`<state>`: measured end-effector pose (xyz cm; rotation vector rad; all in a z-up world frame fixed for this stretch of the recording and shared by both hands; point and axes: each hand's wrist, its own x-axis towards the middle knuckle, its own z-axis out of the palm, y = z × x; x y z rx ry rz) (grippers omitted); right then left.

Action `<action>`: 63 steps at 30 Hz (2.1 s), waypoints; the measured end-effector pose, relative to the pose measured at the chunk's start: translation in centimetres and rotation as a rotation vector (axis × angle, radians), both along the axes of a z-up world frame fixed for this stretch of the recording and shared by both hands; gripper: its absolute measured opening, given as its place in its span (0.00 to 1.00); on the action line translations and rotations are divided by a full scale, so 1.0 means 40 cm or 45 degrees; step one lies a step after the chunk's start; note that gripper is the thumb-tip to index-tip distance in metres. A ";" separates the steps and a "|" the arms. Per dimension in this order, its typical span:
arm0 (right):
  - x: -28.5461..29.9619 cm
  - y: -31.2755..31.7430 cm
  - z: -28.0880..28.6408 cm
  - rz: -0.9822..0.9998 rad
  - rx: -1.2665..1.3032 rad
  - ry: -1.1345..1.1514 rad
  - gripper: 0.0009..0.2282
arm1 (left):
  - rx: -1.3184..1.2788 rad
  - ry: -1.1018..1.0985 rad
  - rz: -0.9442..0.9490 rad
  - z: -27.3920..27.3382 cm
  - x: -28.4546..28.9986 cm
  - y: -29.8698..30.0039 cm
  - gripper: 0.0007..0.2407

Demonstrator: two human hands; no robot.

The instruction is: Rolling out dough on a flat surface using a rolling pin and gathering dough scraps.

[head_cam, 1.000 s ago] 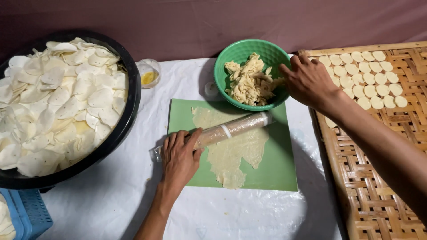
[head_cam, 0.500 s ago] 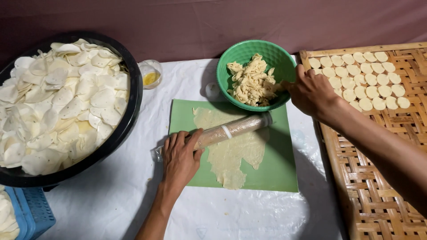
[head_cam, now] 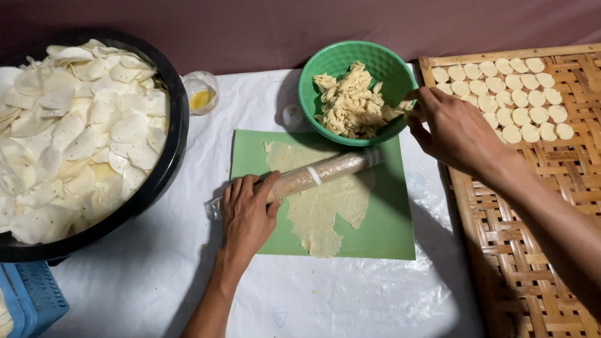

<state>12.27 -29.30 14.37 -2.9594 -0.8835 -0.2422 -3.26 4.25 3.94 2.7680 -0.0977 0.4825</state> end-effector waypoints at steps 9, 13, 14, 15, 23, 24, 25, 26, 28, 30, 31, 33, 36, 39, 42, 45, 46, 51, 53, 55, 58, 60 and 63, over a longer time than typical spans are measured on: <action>-0.315 0.165 -0.281 0.211 0.716 0.365 0.04 | 0.084 -0.028 -0.065 -0.028 0.004 0.016 0.24; -0.317 0.171 -0.339 0.211 0.551 0.227 0.04 | 0.136 -0.062 -0.063 -0.008 -0.017 0.008 0.26; -0.323 0.167 -0.340 0.242 0.490 0.154 0.04 | 0.118 -0.073 -0.074 0.000 -0.024 0.004 0.25; -0.329 0.163 -0.342 0.274 0.430 0.082 0.03 | 0.100 -0.084 -0.086 0.007 -0.031 0.001 0.25; -0.378 0.151 -0.366 0.461 0.105 -0.060 0.14 | 0.012 0.036 -0.170 0.022 -0.057 -0.036 0.23; -0.384 0.149 -0.360 0.412 0.044 0.050 0.21 | -0.010 0.076 -0.187 0.023 -0.055 -0.040 0.23; -0.389 0.154 -0.346 0.410 0.044 0.052 0.21 | -0.010 0.078 -0.189 0.019 -0.056 -0.038 0.23; -0.395 0.158 -0.331 0.392 0.085 0.067 0.20 | -0.011 0.100 -0.194 0.014 -0.057 -0.038 0.24; -0.398 0.155 -0.329 0.369 0.125 0.086 0.20 | -0.013 0.126 -0.203 0.007 -0.058 -0.036 0.24; -0.391 0.147 -0.354 0.316 0.159 0.112 0.21 | -0.008 0.137 -0.231 0.004 -0.060 -0.031 0.24; -0.393 0.148 -0.338 0.317 0.159 0.114 0.21 | -0.008 0.138 -0.230 0.001 -0.059 -0.030 0.24; -0.391 0.153 -0.305 0.370 0.203 0.075 0.20 | -0.039 0.158 -0.251 -0.003 -0.059 -0.026 0.24; -0.393 0.139 -0.339 0.377 0.091 0.057 0.22 | 0.007 0.090 -0.291 -0.003 -0.060 -0.021 0.21; -0.406 0.133 -0.335 0.395 0.084 0.084 0.15 | -0.026 0.170 -0.302 0.002 -0.070 -0.018 0.23; -0.414 0.140 -0.302 0.390 0.217 0.150 0.16 | -0.035 0.190 -0.278 -0.012 -0.066 -0.031 0.20; -0.395 0.124 -0.310 0.254 0.242 0.219 0.18 | -0.022 0.179 -0.332 -0.021 -0.080 -0.055 0.22; -0.384 0.124 -0.306 0.257 0.242 0.218 0.18 | -0.021 0.177 -0.329 -0.019 -0.086 -0.056 0.22; -0.361 0.141 -0.292 0.313 0.217 -0.067 0.04 | 0.097 -0.187 -0.329 -0.046 -0.084 -0.038 0.18; -0.344 0.116 -0.309 0.262 0.287 -0.082 0.04 | 0.094 -0.235 -0.337 -0.007 -0.073 -0.022 0.17; -0.319 0.104 -0.292 0.205 0.356 -0.089 0.04 | 0.088 -0.276 -0.348 0.012 -0.069 -0.010 0.16; -0.246 0.107 -0.256 0.070 0.449 -0.244 0.08 | 0.082 -0.261 -0.418 0.000 -0.061 -0.003 0.17; -0.177 0.109 -0.288 0.066 0.434 -0.268 0.09 | 0.102 -0.201 -0.462 -0.024 -0.060 -0.004 0.19; -0.145 0.168 -0.294 0.126 0.390 -0.259 0.12 | 0.082 -0.147 -0.475 -0.037 -0.053 -0.006 0.20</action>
